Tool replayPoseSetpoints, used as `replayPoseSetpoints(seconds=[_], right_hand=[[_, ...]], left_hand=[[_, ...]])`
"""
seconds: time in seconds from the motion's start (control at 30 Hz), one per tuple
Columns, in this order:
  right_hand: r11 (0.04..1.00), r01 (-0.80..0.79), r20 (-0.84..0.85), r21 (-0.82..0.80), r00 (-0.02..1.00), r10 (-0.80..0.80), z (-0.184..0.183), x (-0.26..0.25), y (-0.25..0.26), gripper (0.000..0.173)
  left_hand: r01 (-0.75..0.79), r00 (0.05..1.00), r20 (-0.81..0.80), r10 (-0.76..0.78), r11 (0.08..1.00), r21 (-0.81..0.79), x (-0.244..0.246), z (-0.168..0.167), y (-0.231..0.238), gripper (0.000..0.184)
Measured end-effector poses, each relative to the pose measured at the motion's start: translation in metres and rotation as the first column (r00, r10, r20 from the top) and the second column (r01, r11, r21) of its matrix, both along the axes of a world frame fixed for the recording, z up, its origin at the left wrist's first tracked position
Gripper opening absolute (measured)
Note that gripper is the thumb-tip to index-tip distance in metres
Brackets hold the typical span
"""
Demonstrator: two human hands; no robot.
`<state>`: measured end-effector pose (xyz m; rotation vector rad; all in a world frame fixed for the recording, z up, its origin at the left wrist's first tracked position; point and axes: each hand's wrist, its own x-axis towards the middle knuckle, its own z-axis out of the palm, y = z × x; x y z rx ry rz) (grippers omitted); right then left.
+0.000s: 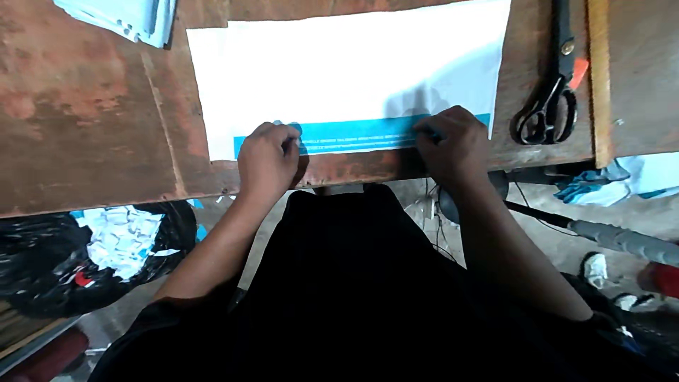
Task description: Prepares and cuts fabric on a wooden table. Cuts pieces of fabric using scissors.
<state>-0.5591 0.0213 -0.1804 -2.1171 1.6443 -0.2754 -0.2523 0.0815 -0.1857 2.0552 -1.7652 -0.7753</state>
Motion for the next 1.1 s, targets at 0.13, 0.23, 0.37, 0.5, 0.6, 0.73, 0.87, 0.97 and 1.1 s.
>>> replayPoseSetpoints(seconds=[0.13,0.23,0.37,0.5,0.6,0.73,0.87,0.97,1.1], right_hand=[[1.0,0.008,0.016,-0.02,1.0,-0.008,-0.003,-0.005,0.003,0.021],[1.0,0.003,0.021,-0.029,1.0,-0.003,-0.005,-0.007,0.005,0.021],[1.0,0.009,0.015,-0.022,1.0,-0.008,-0.004,-0.008,0.007,0.021],[0.999,0.033,0.015,-0.009,0.999,-0.033,-0.004,-0.008,0.009,0.022],[0.999,0.041,0.017,-0.018,0.999,-0.041,-0.004,-0.008,0.01,0.022],[0.999,0.038,0.018,-0.02,0.999,-0.038,-0.006,-0.009,0.01,0.021],[0.999,0.028,-0.007,-0.041,1.0,-0.029,-0.006,-0.01,0.01,0.022],[0.992,-0.023,-0.014,-0.125,1.0,0.021,-0.003,-0.004,0.009,0.022],[0.934,-0.296,0.074,-0.201,0.946,0.316,-0.002,0.032,0.0,0.021]], left_hand=[[0.003,1.0,0.002,-0.003,1.0,-0.025,0.0,-0.003,0.004,0.019],[0.002,1.0,0.014,-0.001,0.999,-0.036,0.0,-0.004,0.006,0.018],[0.01,1.0,0.018,-0.009,0.999,-0.052,0.0,-0.005,0.008,0.018],[0.021,1.0,0.013,-0.02,0.997,-0.073,0.002,-0.008,0.011,0.018],[0.026,0.999,0.023,-0.024,0.995,-0.091,0.002,-0.01,0.013,0.018],[0.04,0.999,0.038,-0.037,0.995,-0.087,0.001,-0.008,0.016,0.019],[0.041,0.999,0.021,-0.04,0.996,-0.079,0.006,-0.007,0.022,0.021],[0.031,0.999,0.021,-0.029,0.991,-0.131,0.012,-0.011,0.027,0.021],[0.077,0.995,0.085,-0.06,0.974,-0.214,0.029,-0.013,0.024,0.022]])
